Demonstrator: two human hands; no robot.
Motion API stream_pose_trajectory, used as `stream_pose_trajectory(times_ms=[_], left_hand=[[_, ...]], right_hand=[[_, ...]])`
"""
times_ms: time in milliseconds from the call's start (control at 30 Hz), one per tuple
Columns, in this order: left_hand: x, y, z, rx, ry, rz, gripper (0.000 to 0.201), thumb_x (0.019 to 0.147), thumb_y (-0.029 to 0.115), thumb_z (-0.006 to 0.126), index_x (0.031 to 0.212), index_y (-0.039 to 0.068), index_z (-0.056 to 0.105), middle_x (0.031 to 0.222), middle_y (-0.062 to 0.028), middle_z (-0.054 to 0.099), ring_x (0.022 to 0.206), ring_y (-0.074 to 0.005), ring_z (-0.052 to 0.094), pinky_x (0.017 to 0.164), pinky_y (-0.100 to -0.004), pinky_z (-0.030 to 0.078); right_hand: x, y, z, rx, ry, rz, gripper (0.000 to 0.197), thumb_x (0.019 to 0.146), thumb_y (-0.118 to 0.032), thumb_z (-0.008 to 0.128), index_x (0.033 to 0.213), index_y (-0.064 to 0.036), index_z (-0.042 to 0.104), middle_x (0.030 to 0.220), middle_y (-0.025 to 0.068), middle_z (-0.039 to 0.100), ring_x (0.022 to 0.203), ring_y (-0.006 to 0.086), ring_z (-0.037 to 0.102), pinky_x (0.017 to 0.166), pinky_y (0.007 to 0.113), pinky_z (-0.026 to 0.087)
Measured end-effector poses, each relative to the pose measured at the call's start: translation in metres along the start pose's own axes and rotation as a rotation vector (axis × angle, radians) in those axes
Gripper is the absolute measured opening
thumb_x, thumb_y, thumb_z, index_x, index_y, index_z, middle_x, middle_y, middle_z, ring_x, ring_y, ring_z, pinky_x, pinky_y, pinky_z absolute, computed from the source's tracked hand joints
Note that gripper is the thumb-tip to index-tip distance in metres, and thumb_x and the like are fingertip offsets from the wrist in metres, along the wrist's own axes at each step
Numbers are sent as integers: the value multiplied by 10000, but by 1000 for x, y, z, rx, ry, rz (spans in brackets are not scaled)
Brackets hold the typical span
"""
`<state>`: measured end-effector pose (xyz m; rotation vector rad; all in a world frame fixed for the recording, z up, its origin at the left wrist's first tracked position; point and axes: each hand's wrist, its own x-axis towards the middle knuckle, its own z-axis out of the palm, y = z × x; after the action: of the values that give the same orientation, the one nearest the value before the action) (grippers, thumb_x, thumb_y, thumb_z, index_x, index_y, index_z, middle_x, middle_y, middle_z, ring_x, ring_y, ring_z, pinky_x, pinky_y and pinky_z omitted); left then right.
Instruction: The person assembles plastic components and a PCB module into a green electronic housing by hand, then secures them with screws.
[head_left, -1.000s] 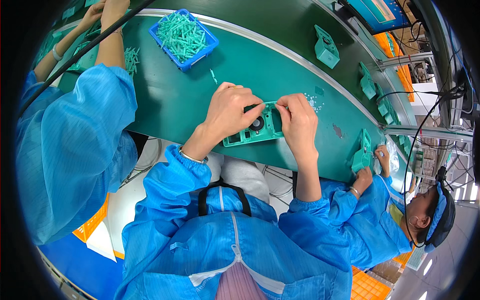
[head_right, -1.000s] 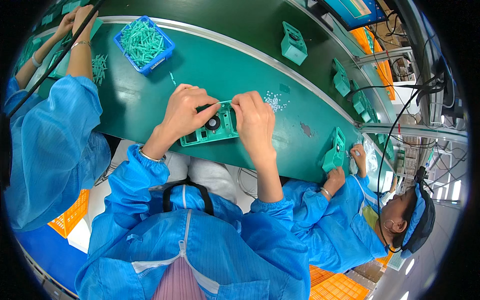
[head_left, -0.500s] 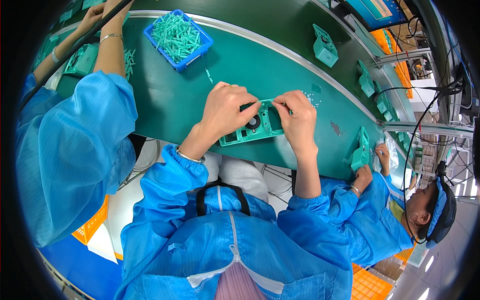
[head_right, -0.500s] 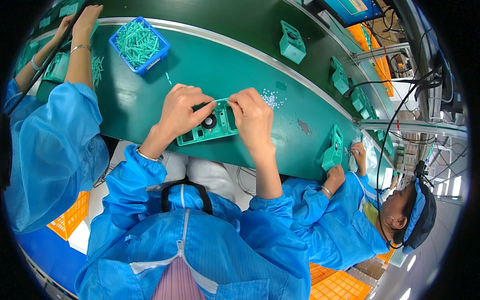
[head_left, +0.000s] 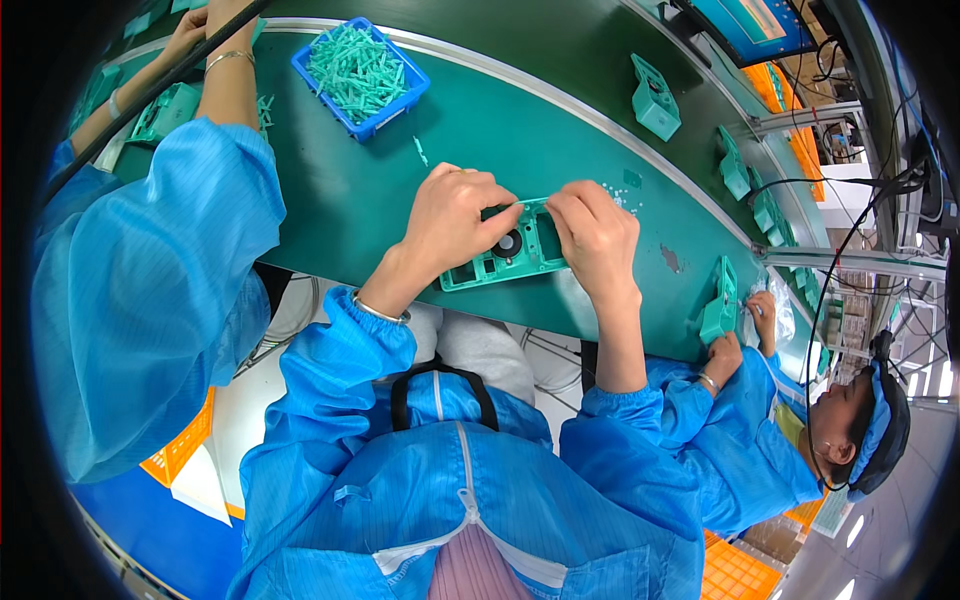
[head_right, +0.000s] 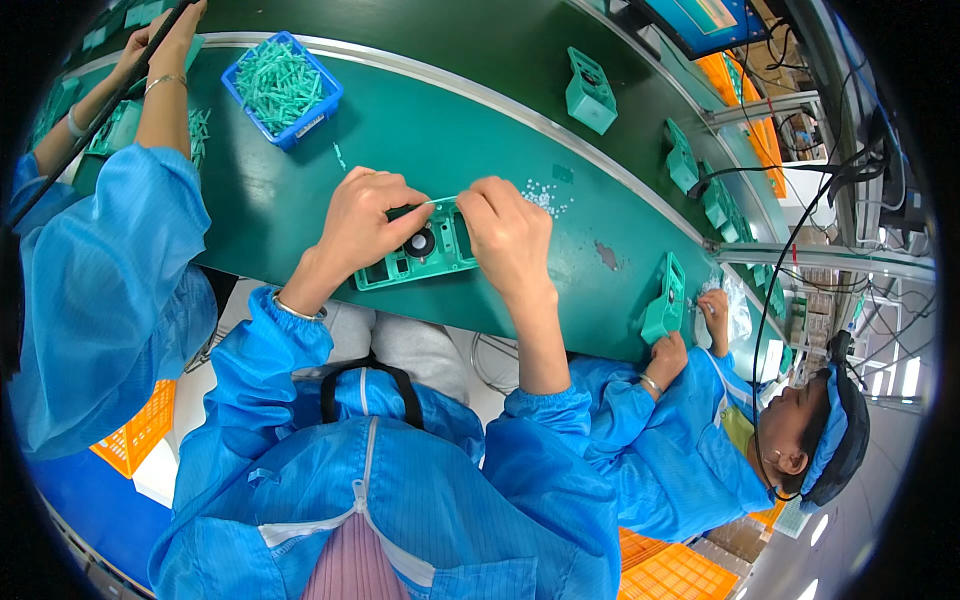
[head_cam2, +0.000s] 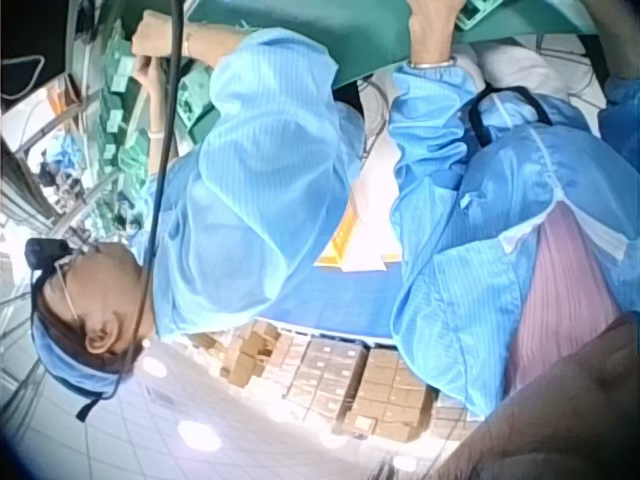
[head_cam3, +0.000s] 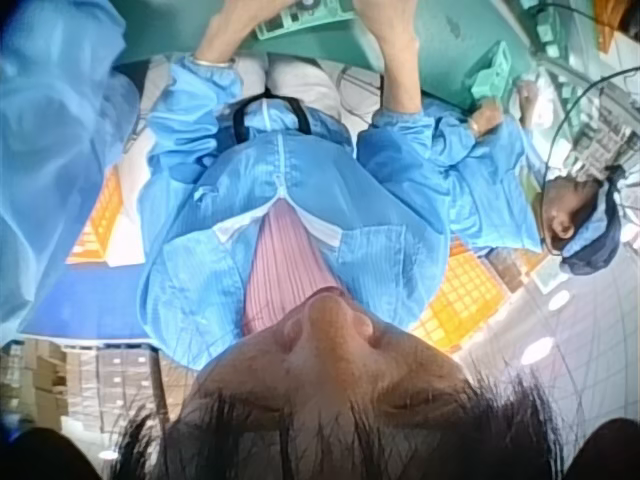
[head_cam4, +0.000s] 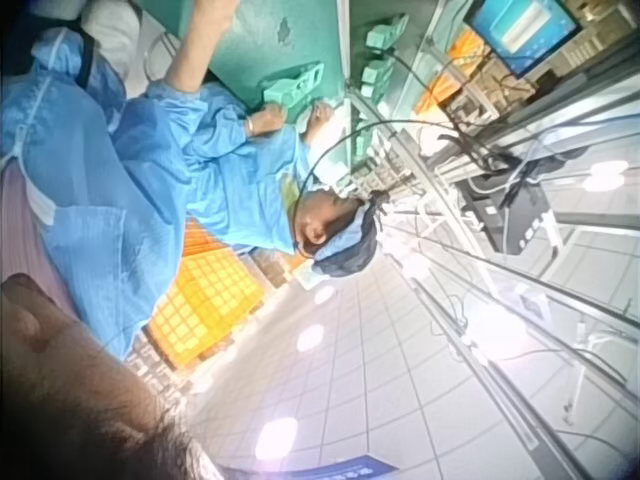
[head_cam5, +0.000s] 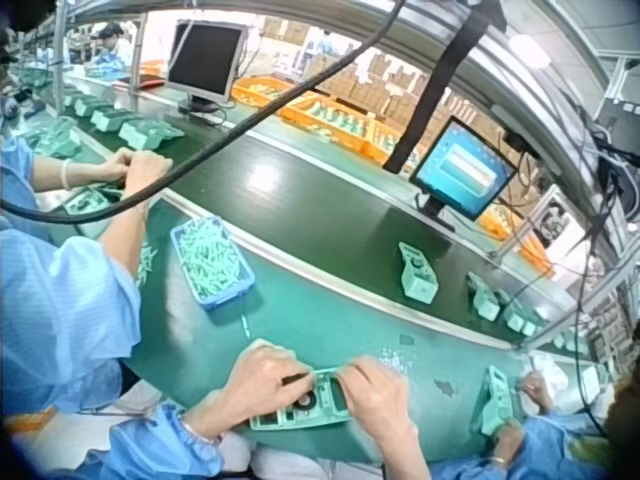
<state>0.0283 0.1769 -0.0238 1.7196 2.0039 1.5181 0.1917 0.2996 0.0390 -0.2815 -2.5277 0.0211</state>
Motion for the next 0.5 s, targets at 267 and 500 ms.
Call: stream_pose_trajectory(times_ms=[267, 500], left_hand=[[-1, -3, 2, 1, 14, 21, 128, 847, 217, 792, 819, 94, 811, 725, -50, 696, 716, -258, 670, 760, -407, 473], [-1, -3, 2, -5, 33, 30, 113, 842, 201, 810, 830, 89, 807, 715, -36, 679, 697, -244, 651, 755, -389, 466]], right_hand=[[1, 0, -2, 9, -2, -17, 122, 761, -23, 772, 848, -68, 700, 837, 39, 661, 733, 212, 693, 568, 343, 549], [1, -4, 1, 30, 22, 56, 147, 759, 1, 806, 840, -58, 698, 838, 47, 677, 723, 230, 700, 576, 355, 562]])
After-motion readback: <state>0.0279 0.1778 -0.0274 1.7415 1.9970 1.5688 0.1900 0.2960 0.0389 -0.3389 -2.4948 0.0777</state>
